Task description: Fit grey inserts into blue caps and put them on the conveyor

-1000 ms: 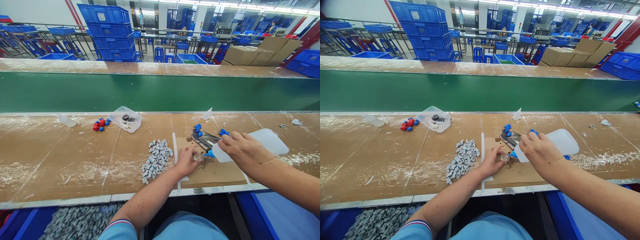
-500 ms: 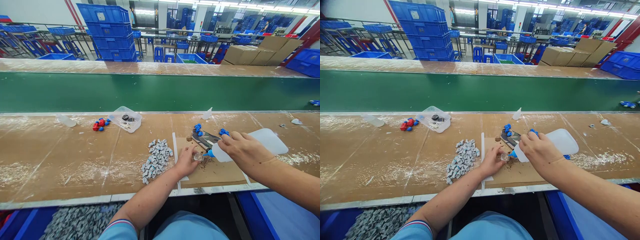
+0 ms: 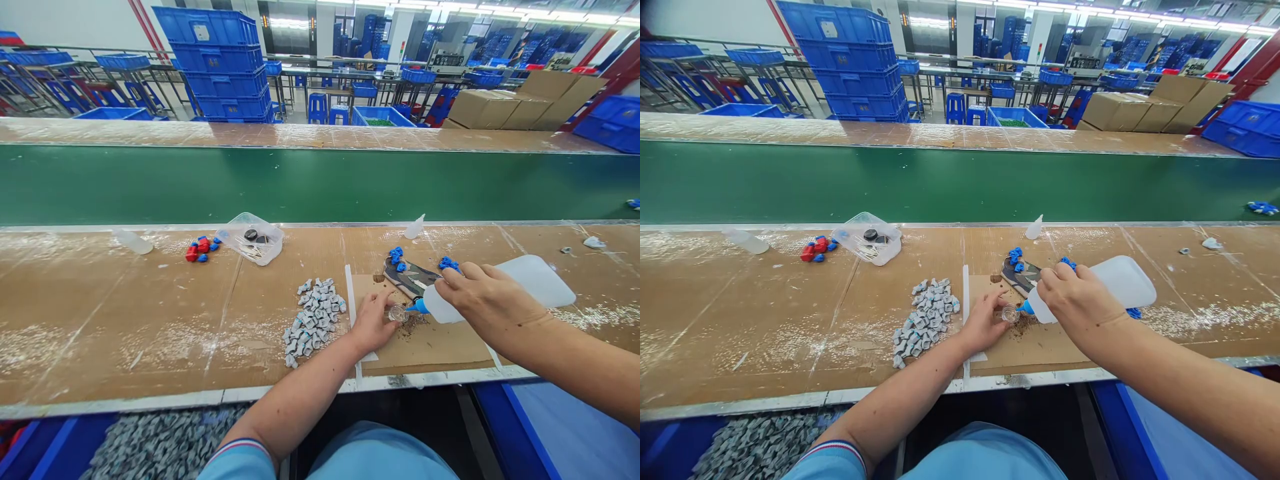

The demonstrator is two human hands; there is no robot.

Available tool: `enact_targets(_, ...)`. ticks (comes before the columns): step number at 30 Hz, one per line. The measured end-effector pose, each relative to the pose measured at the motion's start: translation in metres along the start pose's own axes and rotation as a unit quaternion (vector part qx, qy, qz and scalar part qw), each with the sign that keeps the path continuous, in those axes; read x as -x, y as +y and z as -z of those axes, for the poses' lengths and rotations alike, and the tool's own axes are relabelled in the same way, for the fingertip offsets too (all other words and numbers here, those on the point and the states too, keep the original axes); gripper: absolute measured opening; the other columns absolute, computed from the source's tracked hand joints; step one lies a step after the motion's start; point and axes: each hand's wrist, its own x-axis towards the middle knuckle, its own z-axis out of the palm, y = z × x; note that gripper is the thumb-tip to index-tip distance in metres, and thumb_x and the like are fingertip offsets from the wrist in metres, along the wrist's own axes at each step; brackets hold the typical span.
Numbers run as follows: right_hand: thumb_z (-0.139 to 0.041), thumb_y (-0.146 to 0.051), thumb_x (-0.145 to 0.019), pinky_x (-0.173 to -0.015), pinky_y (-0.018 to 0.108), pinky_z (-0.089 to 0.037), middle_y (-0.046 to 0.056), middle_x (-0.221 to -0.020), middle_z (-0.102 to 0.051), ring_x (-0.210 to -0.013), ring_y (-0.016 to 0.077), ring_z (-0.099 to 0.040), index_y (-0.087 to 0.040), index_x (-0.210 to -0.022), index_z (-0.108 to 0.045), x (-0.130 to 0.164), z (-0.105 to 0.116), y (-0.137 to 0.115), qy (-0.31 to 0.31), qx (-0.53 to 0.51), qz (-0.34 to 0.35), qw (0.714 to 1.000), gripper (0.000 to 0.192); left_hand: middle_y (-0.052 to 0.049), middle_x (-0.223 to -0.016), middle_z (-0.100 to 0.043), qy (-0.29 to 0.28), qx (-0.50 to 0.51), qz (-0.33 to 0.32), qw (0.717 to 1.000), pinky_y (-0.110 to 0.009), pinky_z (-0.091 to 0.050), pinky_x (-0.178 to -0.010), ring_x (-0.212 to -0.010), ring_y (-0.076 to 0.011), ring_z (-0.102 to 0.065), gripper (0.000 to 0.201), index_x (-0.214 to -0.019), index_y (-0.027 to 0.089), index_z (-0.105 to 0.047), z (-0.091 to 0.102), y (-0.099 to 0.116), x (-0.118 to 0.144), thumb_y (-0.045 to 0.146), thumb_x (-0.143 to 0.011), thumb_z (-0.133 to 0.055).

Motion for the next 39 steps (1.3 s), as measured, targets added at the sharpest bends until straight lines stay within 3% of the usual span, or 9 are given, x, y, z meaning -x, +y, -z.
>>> enact_targets(19,-0.054,-0.005,-0.074,-0.063,0.033,-0.03,0.008,-0.077,-0.061,-0.072,0.0227,-0.046,-0.018,-0.08,-0.063,0.001,0.004,0.002,-0.032,-0.02,-0.009,0.999,0.017,-0.003,-0.103,-0.065,0.007,0.019,-0.004,1.0,-0.042,-0.042,-0.092,-0.102,-0.0249,-0.05,0.069,-0.129,0.024,-0.044,-0.001,-0.001,0.0,0.007,-0.067,-0.069)
enact_targets(27,-0.049,0.001,-0.07,-0.059,0.031,-0.029,0.007,-0.074,-0.058,-0.068,0.0202,-0.045,-0.02,-0.082,-0.061,0.007,0.0,0.006,-0.096,-0.085,-0.045,0.991,0.027,-0.004,-0.104,-0.065,0.006,0.018,-0.007,1.0,-0.042,-0.041,-0.094,-0.103,-0.0252,-0.05,0.069,-0.129,0.023,-0.043,-0.001,-0.001,-0.001,0.008,-0.067,-0.07)
enact_targets(32,-0.056,0.001,-0.058,-0.059,0.029,-0.034,0.006,-0.083,-0.059,-0.076,0.0208,-0.052,-0.021,-0.088,-0.065,0.02,-0.012,0.014,-0.182,-0.136,-0.101,0.969,0.038,-0.005,-0.104,-0.065,0.003,0.018,-0.005,1.0,-0.043,-0.04,-0.096,-0.105,-0.026,-0.049,0.071,-0.13,0.021,-0.042,-0.002,-0.002,-0.002,0.009,-0.066,-0.071)
enact_targets(36,-0.06,-0.011,-0.061,-0.055,0.027,-0.034,0.003,-0.087,-0.06,-0.084,0.0229,-0.057,-0.028,-0.1,-0.065,0.038,-0.027,0.023,-0.216,-0.205,-0.187,0.936,0.042,-0.006,-0.105,-0.064,0.0,0.014,-0.005,1.0,-0.045,-0.039,-0.097,-0.108,-0.0268,-0.048,0.073,-0.131,0.02,-0.04,-0.002,-0.004,-0.002,0.01,-0.065,-0.069)
enact_targets(39,-0.065,-0.02,-0.057,-0.057,0.028,-0.038,0.004,-0.091,-0.061,-0.084,0.0245,-0.059,-0.028,-0.112,-0.062,0.05,-0.04,0.027,-0.237,-0.266,-0.221,0.908,0.055,-0.007,-0.109,-0.062,-0.005,0.01,-0.03,0.999,-0.045,-0.039,-0.098,-0.109,-0.027,-0.048,0.071,-0.131,0.02,-0.039,-0.001,-0.005,-0.001,0.007,-0.066,-0.062)
